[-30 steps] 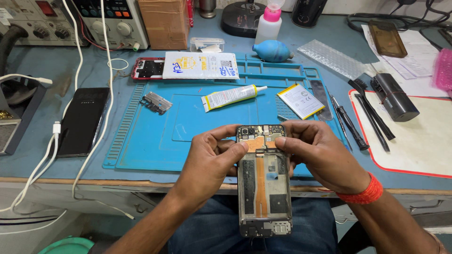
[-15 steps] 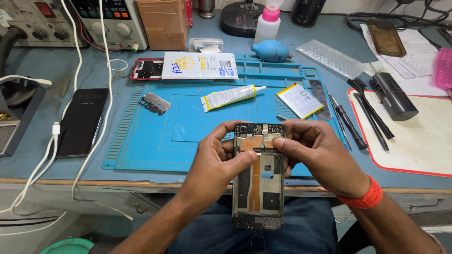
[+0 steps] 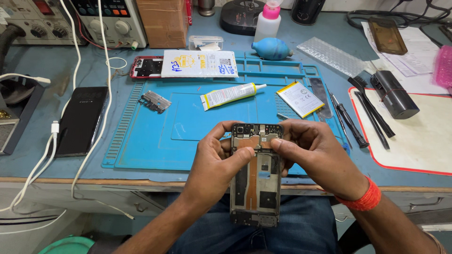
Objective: The person works on a disassembled smartphone at a repair bench, peeling old adhesive and a protective layer from the phone frame and midplate by hand. They then hold the frame steady and use a black pry tool to scrape and press along the frame edges, working around the housing.
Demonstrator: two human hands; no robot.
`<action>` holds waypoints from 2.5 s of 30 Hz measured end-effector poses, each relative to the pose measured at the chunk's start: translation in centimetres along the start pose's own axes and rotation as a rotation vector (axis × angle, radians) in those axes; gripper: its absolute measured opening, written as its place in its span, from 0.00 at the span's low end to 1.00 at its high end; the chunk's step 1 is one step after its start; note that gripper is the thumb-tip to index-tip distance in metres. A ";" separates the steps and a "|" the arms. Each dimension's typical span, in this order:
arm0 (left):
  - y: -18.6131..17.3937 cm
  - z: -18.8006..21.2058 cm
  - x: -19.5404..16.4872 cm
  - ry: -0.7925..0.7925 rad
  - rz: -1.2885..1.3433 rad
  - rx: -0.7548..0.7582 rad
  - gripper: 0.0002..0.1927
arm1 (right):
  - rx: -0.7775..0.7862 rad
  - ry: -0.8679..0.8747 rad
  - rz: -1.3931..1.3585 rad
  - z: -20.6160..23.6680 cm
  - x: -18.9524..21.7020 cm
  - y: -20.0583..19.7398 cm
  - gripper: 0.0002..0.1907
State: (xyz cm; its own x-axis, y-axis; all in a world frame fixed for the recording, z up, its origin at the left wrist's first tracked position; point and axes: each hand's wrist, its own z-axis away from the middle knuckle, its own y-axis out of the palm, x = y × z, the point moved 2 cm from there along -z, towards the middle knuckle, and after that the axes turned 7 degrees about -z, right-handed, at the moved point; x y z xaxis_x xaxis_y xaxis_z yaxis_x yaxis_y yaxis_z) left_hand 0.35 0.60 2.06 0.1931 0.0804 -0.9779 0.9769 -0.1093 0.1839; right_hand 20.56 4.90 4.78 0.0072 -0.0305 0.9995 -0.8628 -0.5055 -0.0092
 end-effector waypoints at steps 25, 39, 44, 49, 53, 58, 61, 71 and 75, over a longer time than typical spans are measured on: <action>0.0 0.2 -0.1 -0.065 -0.020 -0.025 0.23 | 0.025 0.006 -0.008 0.1 -0.2 0.8 0.09; 0.5 0.4 -0.3 0.028 -0.065 -0.017 0.25 | 0.004 0.014 -0.006 -0.1 -0.5 0.4 0.11; 0.3 0.2 -0.2 0.042 -0.039 0.006 0.24 | 0.049 -0.016 -0.061 -0.3 -0.7 0.1 0.11; 0.3 0.2 0.0 0.027 -0.006 -0.017 0.24 | 0.049 0.022 -0.039 -0.2 -0.6 0.3 0.13; 0.2 0.2 -0.2 0.013 -0.021 -0.063 0.24 | 0.038 0.018 -0.016 -0.6 -0.2 0.1 0.17; -0.1 0.0 -0.8 -0.002 -0.048 -0.093 0.25 | -0.040 0.057 -0.001 -0.9 -0.2 -0.5 0.22; -0.2 0.1 -1.1 0.003 -0.055 -0.104 0.25 | -0.031 0.053 -0.041 -0.8 -0.4 -0.7 0.23; -0.3 0.1 -1.2 -0.007 -0.091 -0.128 0.25 | -0.028 0.062 -0.042 -0.8 -0.4 -0.9 0.21; -0.4 0.0 -1.1 -0.017 -0.076 -0.128 0.25 | -0.020 0.042 -0.013 -0.6 -0.2 -0.8 0.19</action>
State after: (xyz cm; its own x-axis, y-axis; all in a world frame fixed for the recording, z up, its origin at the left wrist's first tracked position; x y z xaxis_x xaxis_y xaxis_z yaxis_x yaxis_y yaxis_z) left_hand -0.26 0.51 3.07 0.1174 0.0668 -0.9908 0.9926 0.0242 0.1192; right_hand 20.94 5.87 4.63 -0.0022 0.0122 0.9999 -0.8729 -0.4879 0.0040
